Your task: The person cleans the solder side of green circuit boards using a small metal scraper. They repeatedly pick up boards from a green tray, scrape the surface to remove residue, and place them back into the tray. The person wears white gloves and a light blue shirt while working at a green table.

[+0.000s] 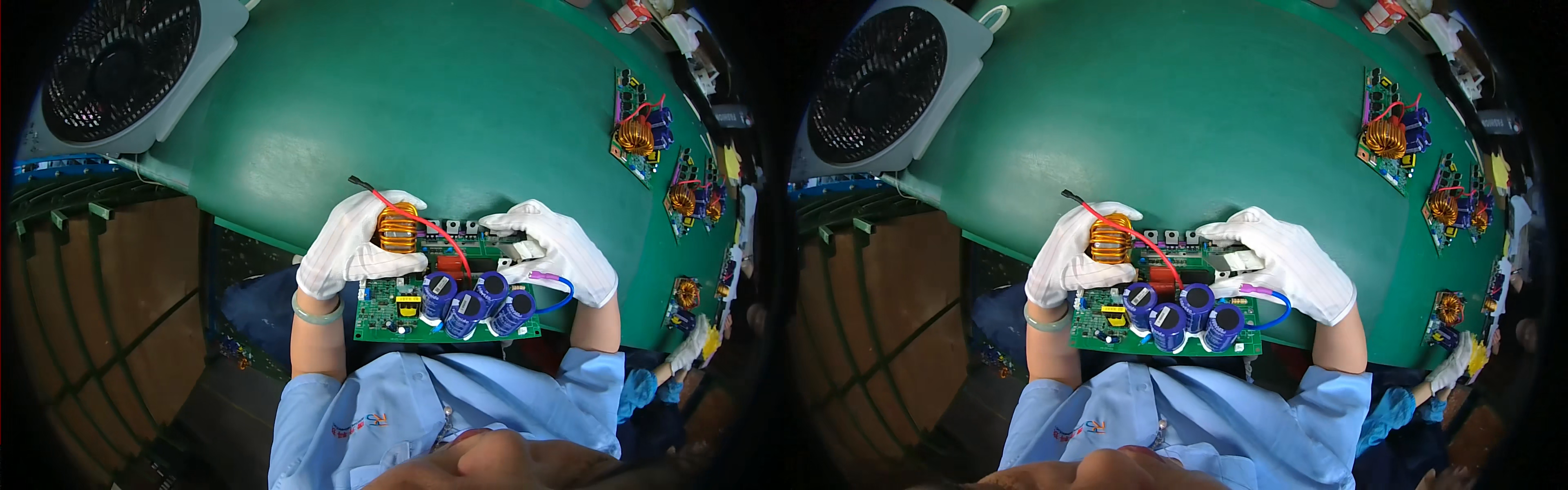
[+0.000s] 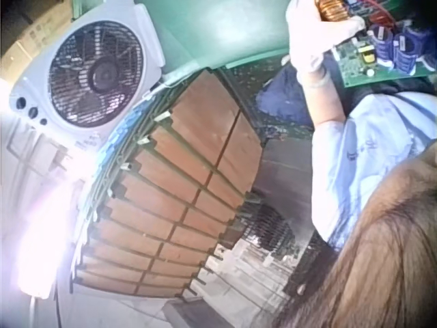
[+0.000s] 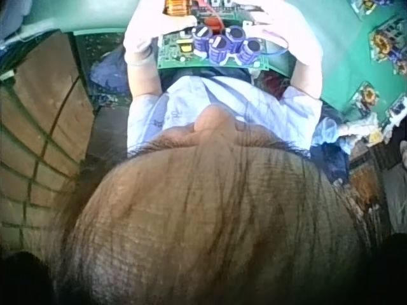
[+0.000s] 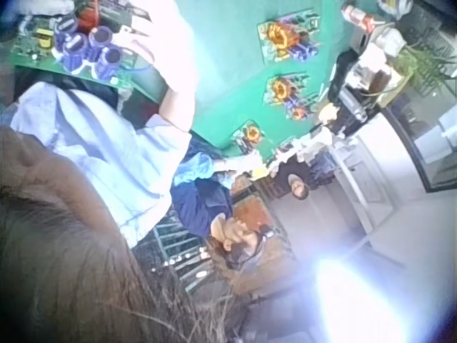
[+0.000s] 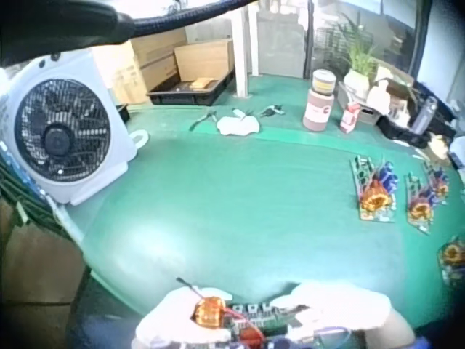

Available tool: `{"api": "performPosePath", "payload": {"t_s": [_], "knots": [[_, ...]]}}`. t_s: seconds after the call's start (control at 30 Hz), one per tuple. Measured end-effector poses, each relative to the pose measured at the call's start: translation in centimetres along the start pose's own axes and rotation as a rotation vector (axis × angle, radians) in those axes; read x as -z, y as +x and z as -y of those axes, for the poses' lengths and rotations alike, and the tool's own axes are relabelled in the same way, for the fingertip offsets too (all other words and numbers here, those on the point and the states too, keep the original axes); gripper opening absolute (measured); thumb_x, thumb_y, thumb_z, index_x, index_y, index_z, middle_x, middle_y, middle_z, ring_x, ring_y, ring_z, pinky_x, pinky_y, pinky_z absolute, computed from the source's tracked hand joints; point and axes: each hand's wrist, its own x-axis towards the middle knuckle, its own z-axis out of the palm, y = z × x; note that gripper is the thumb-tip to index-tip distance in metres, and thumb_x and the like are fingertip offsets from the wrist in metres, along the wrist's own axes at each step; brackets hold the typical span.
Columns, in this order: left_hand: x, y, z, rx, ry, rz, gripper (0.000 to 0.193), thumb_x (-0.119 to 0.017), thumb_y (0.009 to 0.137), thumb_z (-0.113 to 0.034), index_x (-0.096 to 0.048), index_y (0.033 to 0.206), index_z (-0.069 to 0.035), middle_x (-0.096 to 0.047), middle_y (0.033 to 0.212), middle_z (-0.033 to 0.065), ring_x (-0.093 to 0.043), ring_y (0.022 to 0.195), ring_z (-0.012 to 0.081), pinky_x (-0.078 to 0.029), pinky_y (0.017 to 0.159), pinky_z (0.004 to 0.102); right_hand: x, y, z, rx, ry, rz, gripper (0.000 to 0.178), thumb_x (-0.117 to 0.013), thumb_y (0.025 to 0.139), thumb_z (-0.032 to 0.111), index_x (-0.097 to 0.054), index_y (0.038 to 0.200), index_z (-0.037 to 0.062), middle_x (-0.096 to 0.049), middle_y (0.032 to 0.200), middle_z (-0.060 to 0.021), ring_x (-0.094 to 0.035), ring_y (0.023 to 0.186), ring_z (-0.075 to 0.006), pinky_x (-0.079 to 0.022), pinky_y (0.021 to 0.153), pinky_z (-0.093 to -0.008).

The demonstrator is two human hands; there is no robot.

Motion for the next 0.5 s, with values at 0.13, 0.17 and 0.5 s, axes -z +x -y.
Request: {"api": "performPosePath", "payload": {"t_s": [0.13, 0.17, 0.5], "knots": [[-0.1, 0.1, 0.1, -0.019, 0.006, -0.006, 0.066, -0.085, 0.06, -0.045, -0.063, 0.106, -0.004, -0.065, 0.095, 0.013, -0.063, 0.086, 0.0296, -0.049, 0.081, 0.0372, 1.6, -1.1, -1.1, -0.07, -0.083, 0.057, 0.051, -0.078, 0.078, 0.025, -0.063, 0.125, 0.0122, -0.063, 0.108, -0.0072, -0.064, 0.097, -0.0253, -0.051, 0.084, -0.0335], [-0.1, 0.1, 0.2, -0.021, 0.009, -0.008, 0.066, -0.085, 0.06, -0.046, -0.064, 0.106, -0.004, -0.065, 0.095, 0.013, -0.063, 0.086, 0.0297, -0.049, 0.081, 0.0372, 1.6, -1.4, -1.6, -0.109, 0.067, 0.013, 0.05, -0.078, 0.078, 0.022, -0.063, 0.125, 0.0107, -0.063, 0.107, -0.0061, -0.063, 0.096, -0.0226, -0.051, 0.083, -0.0321], [-0.5, 0.2, -0.2, 0.0, -0.037, -0.017, 0.063, -0.08, 0.056, -0.037, -0.065, 0.108, -0.004, -0.064, 0.091, 0.0099, -0.063, 0.085, 0.0241, -0.048, 0.081, 0.0344, -0.8, 1.1, -5.1, -0.249, 0.459, -0.301, 0.031, -0.068, 0.09, 0.021, -0.067, 0.113, 0.0004, -0.069, 0.103, -0.0079, -0.062, 0.087, -0.0127, -0.05, 0.081, -0.0281]]}}
